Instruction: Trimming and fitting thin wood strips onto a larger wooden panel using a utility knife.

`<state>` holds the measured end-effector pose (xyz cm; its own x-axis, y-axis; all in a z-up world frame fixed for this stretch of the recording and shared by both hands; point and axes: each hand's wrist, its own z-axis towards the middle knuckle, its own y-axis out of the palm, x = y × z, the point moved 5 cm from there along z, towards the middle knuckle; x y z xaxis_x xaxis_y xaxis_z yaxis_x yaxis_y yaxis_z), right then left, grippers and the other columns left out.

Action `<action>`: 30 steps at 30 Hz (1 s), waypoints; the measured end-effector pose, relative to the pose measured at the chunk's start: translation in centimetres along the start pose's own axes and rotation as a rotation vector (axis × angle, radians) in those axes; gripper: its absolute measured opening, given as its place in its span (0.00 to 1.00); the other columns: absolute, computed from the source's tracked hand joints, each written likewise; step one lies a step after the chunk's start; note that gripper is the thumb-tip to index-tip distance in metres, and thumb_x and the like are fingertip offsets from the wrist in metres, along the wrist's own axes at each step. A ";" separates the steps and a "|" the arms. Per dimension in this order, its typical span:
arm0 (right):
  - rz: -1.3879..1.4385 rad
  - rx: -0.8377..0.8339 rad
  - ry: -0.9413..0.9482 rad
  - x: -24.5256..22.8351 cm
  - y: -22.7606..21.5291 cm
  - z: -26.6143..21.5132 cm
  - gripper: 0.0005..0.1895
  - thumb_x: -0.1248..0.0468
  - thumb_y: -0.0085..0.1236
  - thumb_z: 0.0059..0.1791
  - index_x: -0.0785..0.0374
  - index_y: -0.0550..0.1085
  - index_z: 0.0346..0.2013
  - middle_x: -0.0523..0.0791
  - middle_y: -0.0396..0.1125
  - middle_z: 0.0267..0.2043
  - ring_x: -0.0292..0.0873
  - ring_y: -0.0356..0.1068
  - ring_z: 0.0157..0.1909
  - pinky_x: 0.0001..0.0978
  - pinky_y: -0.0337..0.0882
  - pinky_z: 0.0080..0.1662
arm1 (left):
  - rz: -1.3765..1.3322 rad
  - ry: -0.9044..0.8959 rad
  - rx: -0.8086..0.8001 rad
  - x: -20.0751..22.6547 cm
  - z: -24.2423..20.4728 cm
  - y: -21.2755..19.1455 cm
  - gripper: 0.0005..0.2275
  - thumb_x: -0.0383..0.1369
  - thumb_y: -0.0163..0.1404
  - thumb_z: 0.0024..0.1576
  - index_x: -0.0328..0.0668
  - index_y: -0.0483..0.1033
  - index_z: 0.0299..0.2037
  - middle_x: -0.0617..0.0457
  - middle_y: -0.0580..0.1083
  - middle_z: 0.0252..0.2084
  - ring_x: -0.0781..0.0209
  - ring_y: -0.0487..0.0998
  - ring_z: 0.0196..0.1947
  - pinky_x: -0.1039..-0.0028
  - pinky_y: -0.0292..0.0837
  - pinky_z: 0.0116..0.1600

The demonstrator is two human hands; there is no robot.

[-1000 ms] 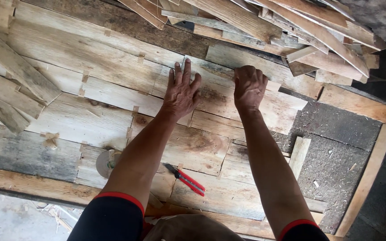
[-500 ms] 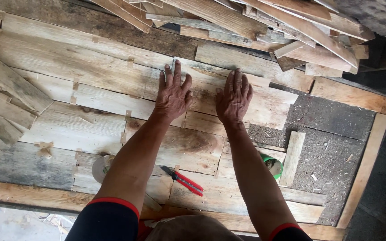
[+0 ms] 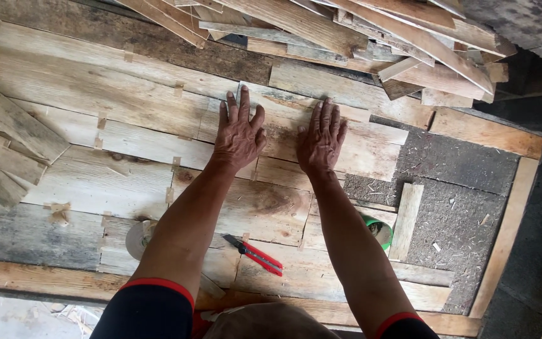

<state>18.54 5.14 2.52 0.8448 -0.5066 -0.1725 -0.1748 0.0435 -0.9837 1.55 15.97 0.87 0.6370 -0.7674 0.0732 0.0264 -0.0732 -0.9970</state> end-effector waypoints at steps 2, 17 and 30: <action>-0.003 -0.011 -0.002 -0.1 -0.3 0.1 0.38 0.52 0.49 0.56 0.65 0.51 0.77 0.52 0.40 0.82 0.58 0.38 0.81 0.58 0.36 0.75 | -0.004 0.000 0.005 0.0 -0.1 -0.2 0.26 0.47 0.37 0.63 0.42 0.63 0.68 0.26 0.43 0.77 0.22 0.51 0.72 0.38 0.51 0.71; -0.098 0.208 -0.060 4.2 -2.9 3.7 0.18 0.61 0.62 0.53 0.52 0.77 0.58 0.42 0.70 0.60 0.48 0.66 0.62 0.53 0.57 0.67 | -0.065 0.001 0.046 -0.2 -0.2 -0.4 0.25 0.46 0.39 0.63 0.42 0.64 0.67 0.25 0.45 0.76 0.21 0.51 0.72 0.38 0.52 0.71; 0.031 0.177 -0.009 4.3 -5.0 4.6 0.06 0.61 0.64 0.49 0.50 0.81 0.41 0.41 0.74 0.45 0.46 0.70 0.50 0.49 0.60 0.60 | -0.084 -0.007 0.038 -0.2 -0.3 0.1 0.25 0.46 0.38 0.63 0.43 0.64 0.68 0.27 0.44 0.77 0.22 0.49 0.73 0.38 0.51 0.71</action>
<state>25.39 6.69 6.41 0.8452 -0.4947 -0.2021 -0.1093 0.2102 -0.9715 1.21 15.92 0.74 0.6370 -0.7549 0.1563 0.1086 -0.1128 -0.9877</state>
